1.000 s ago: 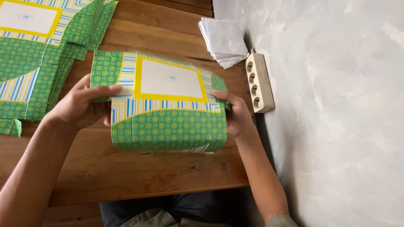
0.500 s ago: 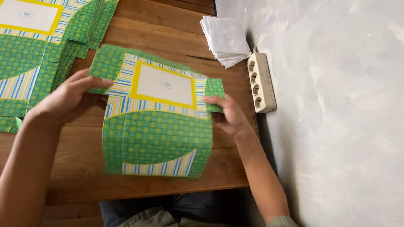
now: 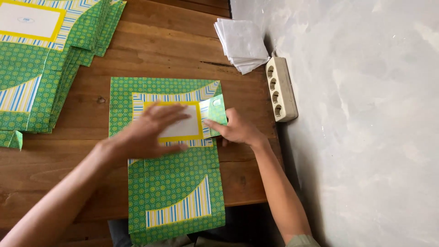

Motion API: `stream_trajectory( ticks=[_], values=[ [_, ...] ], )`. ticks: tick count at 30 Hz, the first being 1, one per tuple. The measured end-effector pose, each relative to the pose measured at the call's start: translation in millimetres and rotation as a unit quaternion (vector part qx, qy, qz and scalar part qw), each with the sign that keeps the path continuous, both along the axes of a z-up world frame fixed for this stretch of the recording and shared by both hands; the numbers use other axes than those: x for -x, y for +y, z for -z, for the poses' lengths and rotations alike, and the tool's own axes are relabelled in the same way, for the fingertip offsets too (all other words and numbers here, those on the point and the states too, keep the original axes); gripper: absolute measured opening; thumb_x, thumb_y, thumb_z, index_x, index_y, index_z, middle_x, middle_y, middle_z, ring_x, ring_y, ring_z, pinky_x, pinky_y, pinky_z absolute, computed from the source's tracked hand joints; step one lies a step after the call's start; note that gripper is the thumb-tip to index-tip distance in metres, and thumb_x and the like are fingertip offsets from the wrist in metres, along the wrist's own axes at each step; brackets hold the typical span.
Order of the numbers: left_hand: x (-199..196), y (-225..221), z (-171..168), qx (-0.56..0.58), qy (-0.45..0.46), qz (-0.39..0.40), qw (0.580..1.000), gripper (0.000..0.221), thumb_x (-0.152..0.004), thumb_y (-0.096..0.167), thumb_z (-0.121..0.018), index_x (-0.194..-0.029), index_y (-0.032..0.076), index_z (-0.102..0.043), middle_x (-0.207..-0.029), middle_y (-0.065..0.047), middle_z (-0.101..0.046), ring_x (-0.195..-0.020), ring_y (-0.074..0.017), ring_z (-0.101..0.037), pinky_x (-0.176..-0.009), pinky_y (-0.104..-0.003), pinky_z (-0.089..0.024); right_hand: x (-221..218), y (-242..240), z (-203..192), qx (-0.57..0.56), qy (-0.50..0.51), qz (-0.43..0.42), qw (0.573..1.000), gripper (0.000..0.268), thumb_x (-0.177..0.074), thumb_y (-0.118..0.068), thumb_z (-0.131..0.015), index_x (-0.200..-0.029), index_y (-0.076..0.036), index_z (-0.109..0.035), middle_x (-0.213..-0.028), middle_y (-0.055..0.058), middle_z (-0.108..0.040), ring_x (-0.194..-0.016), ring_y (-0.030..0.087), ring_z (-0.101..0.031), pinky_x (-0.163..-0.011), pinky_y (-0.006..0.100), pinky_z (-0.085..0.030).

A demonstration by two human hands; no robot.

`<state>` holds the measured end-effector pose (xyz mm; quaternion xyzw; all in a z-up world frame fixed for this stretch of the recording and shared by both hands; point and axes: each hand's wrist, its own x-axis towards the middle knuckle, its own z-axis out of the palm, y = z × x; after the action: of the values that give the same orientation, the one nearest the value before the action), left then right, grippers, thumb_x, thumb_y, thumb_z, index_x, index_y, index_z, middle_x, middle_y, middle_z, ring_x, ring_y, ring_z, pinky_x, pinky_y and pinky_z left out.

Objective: Folding cardboard templates and applying adhesive strips to assemble boxes.

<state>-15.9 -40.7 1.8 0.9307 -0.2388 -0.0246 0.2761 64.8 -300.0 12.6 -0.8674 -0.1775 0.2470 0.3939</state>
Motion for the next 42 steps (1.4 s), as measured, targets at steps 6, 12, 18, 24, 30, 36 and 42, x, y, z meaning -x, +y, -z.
stream_trajectory(
  ticks=[6, 12, 18, 24, 30, 36, 42],
  values=[
    [-5, -11, 26, -0.035, -0.030, 0.044, 0.998, 0.106, -0.080, 0.076, -0.067, -0.154, 0.007, -0.037, -0.160, -0.022, -0.040, -0.152, -0.0360, -0.032, -0.125, -0.060, -0.003, 0, 5, -9, -0.151, -0.130, 0.034, 0.979, 0.044, -0.105, -0.040, -0.058, -0.070, -0.014, -0.056, -0.057, -0.003, -0.042, -0.055, 0.007, -0.039, -0.054, 0.025, -0.038],
    [-5, -11, 33, 0.010, -0.073, 0.015, 0.997, 0.127, -0.068, 0.074, -0.079, -0.164, 0.015, -0.020, -0.169, -0.027, -0.013, -0.150, -0.0491, -0.024, -0.123, -0.062, -0.012, 7, 10, 20, -0.075, -0.257, -0.047, 0.962, 0.015, -0.097, -0.022, -0.062, -0.097, -0.019, -0.077, -0.077, 0.000, -0.066, -0.067, 0.012, -0.058, -0.062, 0.027, -0.049],
    [-11, -1, 44, 0.019, -0.082, 0.007, 0.996, 0.112, -0.060, 0.080, -0.083, -0.151, 0.026, -0.047, -0.164, -0.028, -0.020, -0.152, -0.0523, -0.017, -0.119, -0.069, -0.018, 10, 13, 32, -0.038, -0.332, -0.099, 0.937, 0.026, -0.092, -0.014, -0.071, -0.117, -0.008, -0.070, -0.119, 0.010, -0.064, -0.118, 0.031, -0.058, -0.102, 0.046, -0.046],
    [-16, -2, 51, -0.039, -0.061, 0.005, 0.997, 0.093, -0.072, 0.081, -0.072, -0.146, 0.028, -0.055, -0.163, -0.018, -0.033, -0.155, -0.0413, -0.022, -0.123, -0.062, -0.015, 24, 23, 28, 0.104, -0.261, -0.115, 0.953, 0.066, -0.110, -0.032, -0.038, -0.156, 0.013, -0.026, -0.165, 0.038, -0.014, -0.154, 0.052, -0.004, -0.115, 0.073, 0.005],
    [-15, -2, 53, -0.033, -0.085, 0.000, 0.996, 0.074, -0.093, 0.064, -0.060, -0.153, 0.023, -0.048, -0.163, -0.015, -0.038, -0.154, -0.0377, -0.027, -0.124, -0.060, -0.014, 24, 27, 41, 0.142, -0.240, -0.132, 0.951, 0.073, -0.111, -0.041, -0.028, -0.160, 0.011, -0.011, -0.168, 0.034, 0.004, -0.155, 0.046, 0.012, -0.112, 0.072, 0.019],
    [-16, -4, 50, -0.042, -0.089, -0.002, 0.995, 0.065, -0.092, 0.060, -0.063, -0.148, 0.026, -0.057, -0.161, -0.014, -0.043, -0.152, -0.0386, -0.031, -0.125, -0.060, -0.016, 13, 31, 40, 0.156, -0.269, -0.081, 0.947, 0.070, -0.111, -0.037, -0.030, -0.159, 0.012, -0.014, -0.167, 0.035, 0.000, -0.156, 0.048, 0.006, -0.113, 0.075, 0.014],
    [-17, -4, 42, -0.034, -0.076, -0.006, 0.997, 0.061, -0.090, 0.059, -0.067, -0.142, 0.026, -0.063, -0.158, -0.013, -0.047, -0.150, -0.0402, -0.036, -0.123, -0.061, -0.021, -28, 32, 49, 0.207, -0.286, -0.069, 0.933, 0.077, -0.109, -0.047, -0.028, -0.160, 0.010, -0.015, -0.168, 0.032, -0.001, -0.157, 0.046, 0.003, -0.116, 0.075, 0.009]
  ],
)
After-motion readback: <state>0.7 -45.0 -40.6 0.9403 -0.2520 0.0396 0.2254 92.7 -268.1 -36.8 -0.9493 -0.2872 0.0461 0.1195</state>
